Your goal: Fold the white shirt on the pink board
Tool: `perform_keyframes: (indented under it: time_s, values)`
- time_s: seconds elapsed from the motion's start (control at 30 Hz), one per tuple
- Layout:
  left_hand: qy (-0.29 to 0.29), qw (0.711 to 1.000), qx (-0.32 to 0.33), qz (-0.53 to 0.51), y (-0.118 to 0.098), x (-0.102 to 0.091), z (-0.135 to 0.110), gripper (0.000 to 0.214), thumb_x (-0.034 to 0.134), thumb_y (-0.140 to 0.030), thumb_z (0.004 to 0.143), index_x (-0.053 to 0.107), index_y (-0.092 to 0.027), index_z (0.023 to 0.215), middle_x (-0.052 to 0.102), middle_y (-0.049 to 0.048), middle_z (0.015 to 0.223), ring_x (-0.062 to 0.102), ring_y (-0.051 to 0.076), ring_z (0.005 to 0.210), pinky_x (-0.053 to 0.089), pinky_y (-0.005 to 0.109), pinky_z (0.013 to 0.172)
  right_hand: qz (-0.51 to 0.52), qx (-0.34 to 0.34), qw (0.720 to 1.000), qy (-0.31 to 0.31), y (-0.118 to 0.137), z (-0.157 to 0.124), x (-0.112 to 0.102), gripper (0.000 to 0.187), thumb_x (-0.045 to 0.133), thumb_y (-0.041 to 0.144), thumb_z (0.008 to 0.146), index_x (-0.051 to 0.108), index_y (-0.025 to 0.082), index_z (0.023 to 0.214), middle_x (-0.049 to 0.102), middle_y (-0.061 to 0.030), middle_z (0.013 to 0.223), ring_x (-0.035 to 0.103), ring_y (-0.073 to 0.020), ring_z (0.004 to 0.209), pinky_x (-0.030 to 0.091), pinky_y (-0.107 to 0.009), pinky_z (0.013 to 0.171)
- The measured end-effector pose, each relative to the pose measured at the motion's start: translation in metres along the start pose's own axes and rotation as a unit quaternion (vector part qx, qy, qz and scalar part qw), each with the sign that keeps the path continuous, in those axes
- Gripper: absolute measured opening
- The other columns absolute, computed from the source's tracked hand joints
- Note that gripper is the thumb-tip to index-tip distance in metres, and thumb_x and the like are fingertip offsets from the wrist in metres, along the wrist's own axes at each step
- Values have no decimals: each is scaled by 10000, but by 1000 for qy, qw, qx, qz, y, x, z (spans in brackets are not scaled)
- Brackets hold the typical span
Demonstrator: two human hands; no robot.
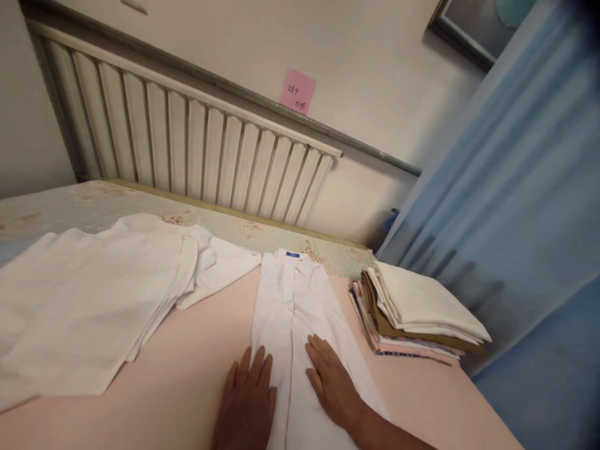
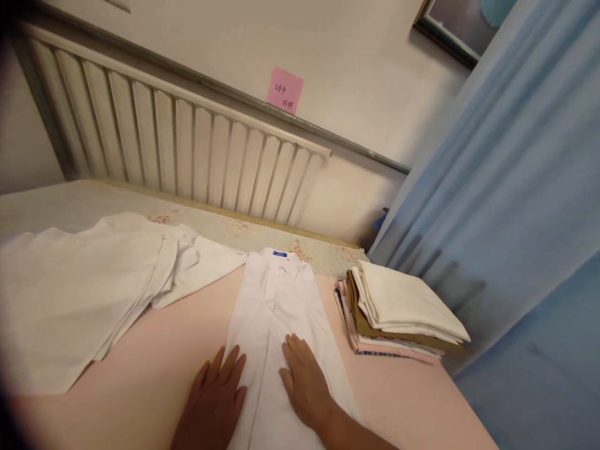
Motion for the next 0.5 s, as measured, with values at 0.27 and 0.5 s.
perform_keyframes:
  time_s: [0.27,0.5]
  values:
    - [-45,998,25,20,5,10,-2,446,408,-276,885,566,-236,1300,493,39,1425,379,293,1345,292,509,1087,-67,-17,997,-45,4,0,4,452,447,202,924,477,227,1374,488,-65,1413,407,-231,1338,377,-510,1105]
    - [-60,996,41,45,8,14,-2,440,407,-309,896,564,-233,1300,495,42,1423,390,300,1337,296,510,1081,-93,-16,993,-76,6,1,3,405,468,182,903,556,208,1297,553,-71,1351,474,-223,1287,415,-466,1082]
Point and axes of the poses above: each hand's wrist, its own z-axis towards the middle knuckle, its own x-axis out of the palm, y = z × x, the point moved 2 cm from there along z, towards the middle knuckle
